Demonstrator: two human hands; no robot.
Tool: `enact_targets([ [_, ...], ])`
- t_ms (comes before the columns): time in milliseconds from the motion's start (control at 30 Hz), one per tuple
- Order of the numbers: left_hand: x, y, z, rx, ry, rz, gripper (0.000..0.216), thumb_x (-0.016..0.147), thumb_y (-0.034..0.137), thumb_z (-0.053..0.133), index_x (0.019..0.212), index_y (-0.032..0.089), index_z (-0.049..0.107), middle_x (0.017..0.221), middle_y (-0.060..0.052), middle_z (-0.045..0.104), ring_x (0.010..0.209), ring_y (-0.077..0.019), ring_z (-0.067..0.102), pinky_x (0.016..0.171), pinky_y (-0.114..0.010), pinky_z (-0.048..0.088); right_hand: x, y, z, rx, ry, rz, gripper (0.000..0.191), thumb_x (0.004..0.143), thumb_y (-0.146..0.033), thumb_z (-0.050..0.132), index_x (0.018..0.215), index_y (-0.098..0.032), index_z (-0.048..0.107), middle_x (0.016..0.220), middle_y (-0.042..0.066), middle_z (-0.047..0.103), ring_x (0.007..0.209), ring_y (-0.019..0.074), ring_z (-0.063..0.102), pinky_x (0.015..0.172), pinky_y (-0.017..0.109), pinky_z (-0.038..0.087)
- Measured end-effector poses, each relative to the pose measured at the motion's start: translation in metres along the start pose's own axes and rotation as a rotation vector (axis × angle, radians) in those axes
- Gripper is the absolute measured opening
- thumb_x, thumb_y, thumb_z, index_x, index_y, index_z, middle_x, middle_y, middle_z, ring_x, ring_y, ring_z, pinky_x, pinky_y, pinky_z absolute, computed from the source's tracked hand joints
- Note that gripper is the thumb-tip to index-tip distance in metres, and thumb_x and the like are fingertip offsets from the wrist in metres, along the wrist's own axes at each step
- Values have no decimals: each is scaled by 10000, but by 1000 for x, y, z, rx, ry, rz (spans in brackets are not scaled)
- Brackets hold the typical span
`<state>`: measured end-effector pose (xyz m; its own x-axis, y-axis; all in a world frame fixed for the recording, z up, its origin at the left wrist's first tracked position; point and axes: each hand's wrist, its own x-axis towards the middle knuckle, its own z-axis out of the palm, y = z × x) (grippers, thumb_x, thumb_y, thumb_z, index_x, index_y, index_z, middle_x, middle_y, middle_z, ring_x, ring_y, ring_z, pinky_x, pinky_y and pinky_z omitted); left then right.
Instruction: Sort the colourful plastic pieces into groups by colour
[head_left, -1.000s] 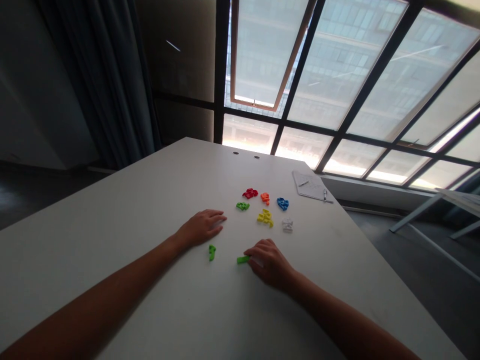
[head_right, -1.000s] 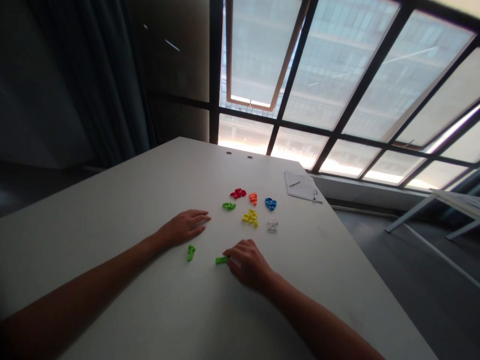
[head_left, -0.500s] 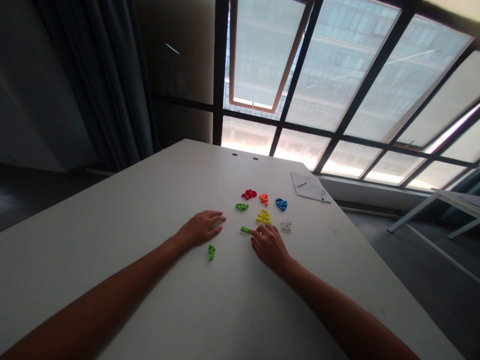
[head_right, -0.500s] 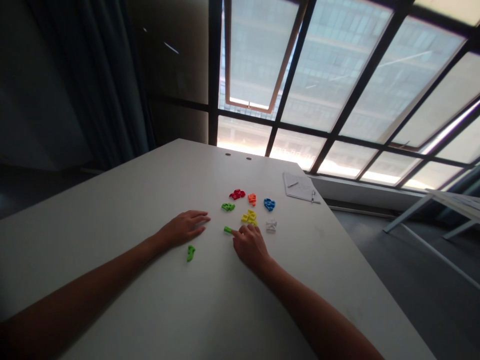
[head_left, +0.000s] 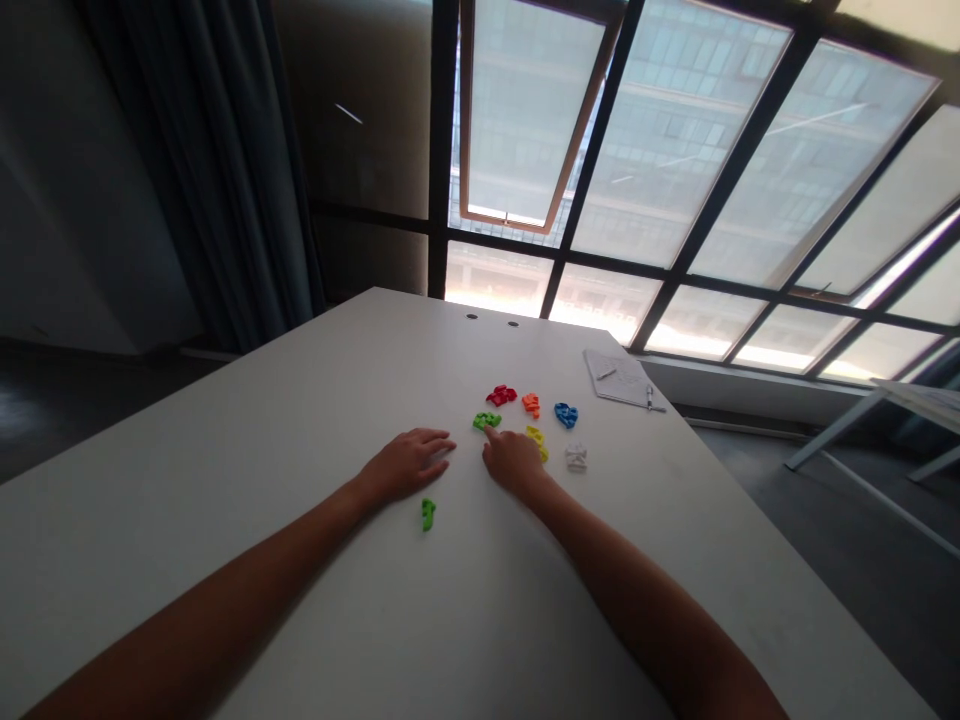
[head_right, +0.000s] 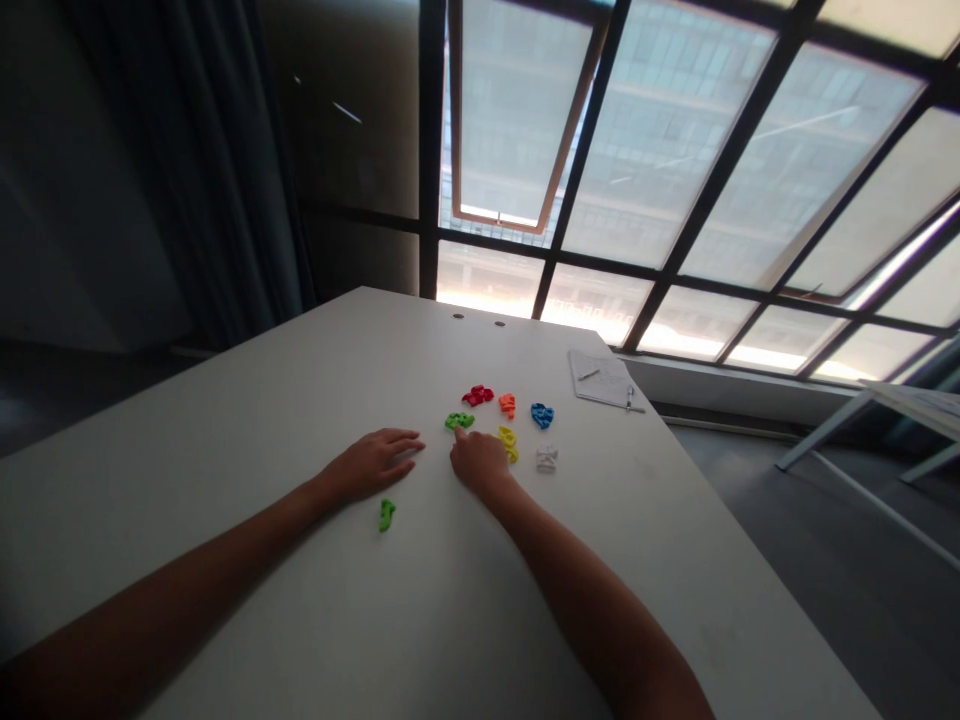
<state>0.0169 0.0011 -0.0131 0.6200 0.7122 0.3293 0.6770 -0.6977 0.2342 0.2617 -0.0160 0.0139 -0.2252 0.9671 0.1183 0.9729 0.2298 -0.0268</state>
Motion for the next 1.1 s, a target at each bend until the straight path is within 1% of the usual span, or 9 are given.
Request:
enact_targets([
  [200,0,2,-1,2,-16,-18,413,1010,459,507,1343,288,682,1432,-66,640,1288,-276,598,1108,-454,483,-6,3,8,22,31,-17,547,1044,-330,421,1586,-258,389,1114,135,754,925,262,729,797,353,528],
  [267,0,2,-1,-7,-11,-18,418,1007,463,509,1344,288,683,1431,-68,641,1287,-277,600,1108,-449,484,-11,2,8,26,38,-36,520,1045,-323,417,1558,-238,434,1129,143,748,930,264,729,808,356,531],
  [400,0,0,0,-23,-3,-6,428,1007,475,504,1349,285,679,1425,-73,644,1281,-271,600,1109,-441,484,-20,-4,8,48,32,-101,394,1045,-298,425,1383,-221,611,1089,134,758,920,253,734,799,324,528],
  [567,-1,4,-3,2,-18,-14,425,1014,460,497,1362,284,668,1434,-73,637,1294,-270,590,1115,-450,477,-37,-9,12,127,71,-191,349,1032,-251,458,1317,-243,658,1101,101,765,928,219,730,806,285,513],
  [733,-1,4,-3,12,-23,-19,416,1003,431,520,1369,292,660,1444,-66,630,1300,-271,586,1114,-451,480,-69,-13,10,286,131,-482,351,1030,-256,464,1335,-236,638,973,59,775,768,155,700,725,241,473],
  [800,-1,3,-2,12,-20,-17,410,999,428,526,1357,290,669,1446,-66,629,1295,-269,590,1112,-450,482,-80,-21,9,340,153,-603,368,1021,-268,477,1359,-219,612,912,44,768,702,144,676,663,236,453],
  [900,-1,3,-2,10,-13,-12,409,1006,433,514,1355,290,670,1447,-64,628,1298,-268,589,1119,-448,479,-88,-37,7,357,186,-708,334,1008,-285,493,1303,-219,636,838,23,748,652,143,650,598,239,420],
  [1000,0,5,-3,14,-16,-19,415,1013,434,502,1367,290,663,1448,-62,628,1305,-268,584,1121,-452,478,-87,-47,7,312,185,-735,251,1011,-295,498,1165,-232,687,798,11,723,636,136,632,582,239,397],
  [1100,-1,6,-3,17,-14,-23,409,1008,425,510,1359,290,669,1444,-60,630,1309,-268,581,1116,-449,482,-82,-43,8,282,166,-659,210,1024,-307,510,1087,-236,696,858,16,724,704,137,651,623,238,412],
])
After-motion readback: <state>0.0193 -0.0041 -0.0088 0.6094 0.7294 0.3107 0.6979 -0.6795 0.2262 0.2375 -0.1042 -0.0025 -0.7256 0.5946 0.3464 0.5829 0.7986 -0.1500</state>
